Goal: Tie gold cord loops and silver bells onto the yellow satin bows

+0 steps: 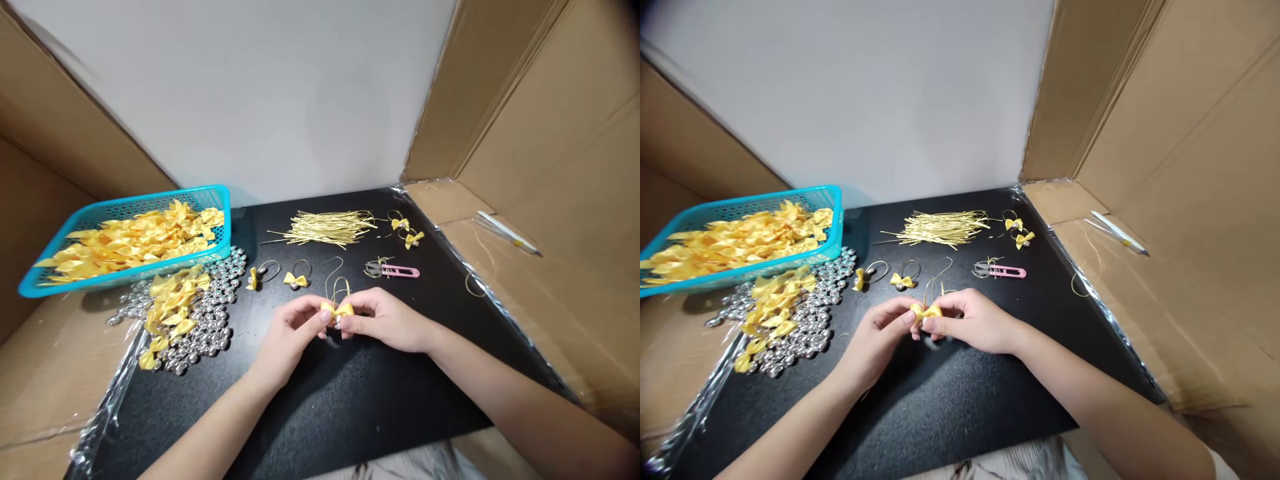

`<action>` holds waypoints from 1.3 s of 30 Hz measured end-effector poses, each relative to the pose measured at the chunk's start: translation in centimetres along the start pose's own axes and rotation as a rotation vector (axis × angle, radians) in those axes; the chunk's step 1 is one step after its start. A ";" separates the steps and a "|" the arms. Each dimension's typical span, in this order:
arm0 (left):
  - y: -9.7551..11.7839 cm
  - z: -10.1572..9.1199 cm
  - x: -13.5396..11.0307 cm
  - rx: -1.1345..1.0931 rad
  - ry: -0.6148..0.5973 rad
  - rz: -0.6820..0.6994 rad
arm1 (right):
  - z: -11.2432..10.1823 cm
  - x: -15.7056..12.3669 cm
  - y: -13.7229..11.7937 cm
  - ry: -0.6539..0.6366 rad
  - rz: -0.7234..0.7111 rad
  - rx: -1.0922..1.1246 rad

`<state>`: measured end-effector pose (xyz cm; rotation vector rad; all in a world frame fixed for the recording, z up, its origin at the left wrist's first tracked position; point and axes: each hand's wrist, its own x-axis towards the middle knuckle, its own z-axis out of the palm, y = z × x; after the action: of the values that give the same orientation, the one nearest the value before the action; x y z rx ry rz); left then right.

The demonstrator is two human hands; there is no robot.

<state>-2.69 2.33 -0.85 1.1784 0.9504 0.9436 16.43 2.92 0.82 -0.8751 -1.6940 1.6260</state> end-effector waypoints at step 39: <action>-0.3 0.7 -0.7 0.269 0.058 0.304 | 1.2 -1.4 1.1 0.486 -0.305 -0.362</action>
<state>-2.24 1.43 -1.00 1.5615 0.9826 1.1192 16.38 1.10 -0.28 -1.0228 -1.6827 0.8324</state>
